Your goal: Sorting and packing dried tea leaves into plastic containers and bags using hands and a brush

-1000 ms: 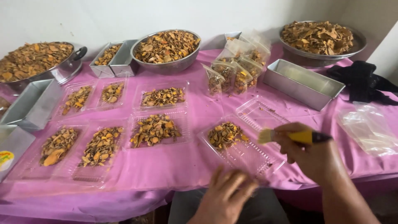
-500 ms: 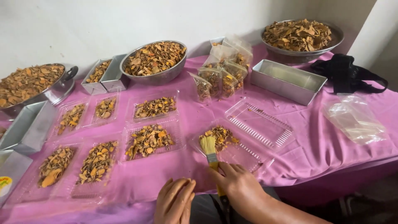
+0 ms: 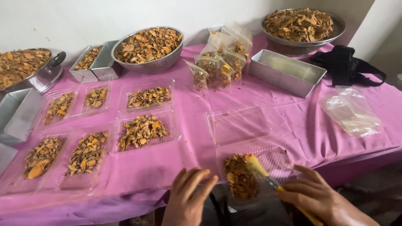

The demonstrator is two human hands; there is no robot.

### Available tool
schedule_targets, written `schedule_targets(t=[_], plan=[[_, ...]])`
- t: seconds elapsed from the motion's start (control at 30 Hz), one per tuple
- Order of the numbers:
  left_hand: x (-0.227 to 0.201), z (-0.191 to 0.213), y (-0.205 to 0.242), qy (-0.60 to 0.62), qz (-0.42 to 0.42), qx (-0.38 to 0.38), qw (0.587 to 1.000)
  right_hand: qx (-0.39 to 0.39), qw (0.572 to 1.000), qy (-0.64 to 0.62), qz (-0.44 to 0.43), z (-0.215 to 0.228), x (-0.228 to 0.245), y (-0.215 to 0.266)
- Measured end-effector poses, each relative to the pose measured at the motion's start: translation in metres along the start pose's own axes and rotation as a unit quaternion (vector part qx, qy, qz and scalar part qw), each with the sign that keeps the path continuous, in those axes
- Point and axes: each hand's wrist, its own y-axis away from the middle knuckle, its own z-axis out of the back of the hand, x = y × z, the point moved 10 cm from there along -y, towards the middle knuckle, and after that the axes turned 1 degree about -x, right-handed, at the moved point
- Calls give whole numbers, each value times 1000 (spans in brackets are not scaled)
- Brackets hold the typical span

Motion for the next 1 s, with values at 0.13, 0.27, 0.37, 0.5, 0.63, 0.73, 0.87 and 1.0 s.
schedule_targets(t=[0.13,0.27,0.37,0.5,0.63,0.73,0.87,1.0], plan=[[-25,-19,-24,31,4,53,998,13,994,-37,-97,4,-35,22],[-36,-45,-33,20,-37,97,994,-163,979,-10,-121,31,-23,14],[-38,-56,-35,26,-45,79,996,-258,943,35,-209,41,-34,18],[-48,-53,-38,12,-66,10,998,-278,921,48,-268,30,-77,23],[-66,-63,-47,21,-75,24,997,-266,929,-9,-258,40,-114,-15],[-82,-54,-61,4,-88,-22,996,-212,949,-32,-229,29,-142,-42],[-70,-72,-64,2,-54,15,998,-256,948,-8,-188,40,-143,-49],[-50,-81,-70,-32,8,24,999,-367,903,-96,-202,75,-125,-35]])
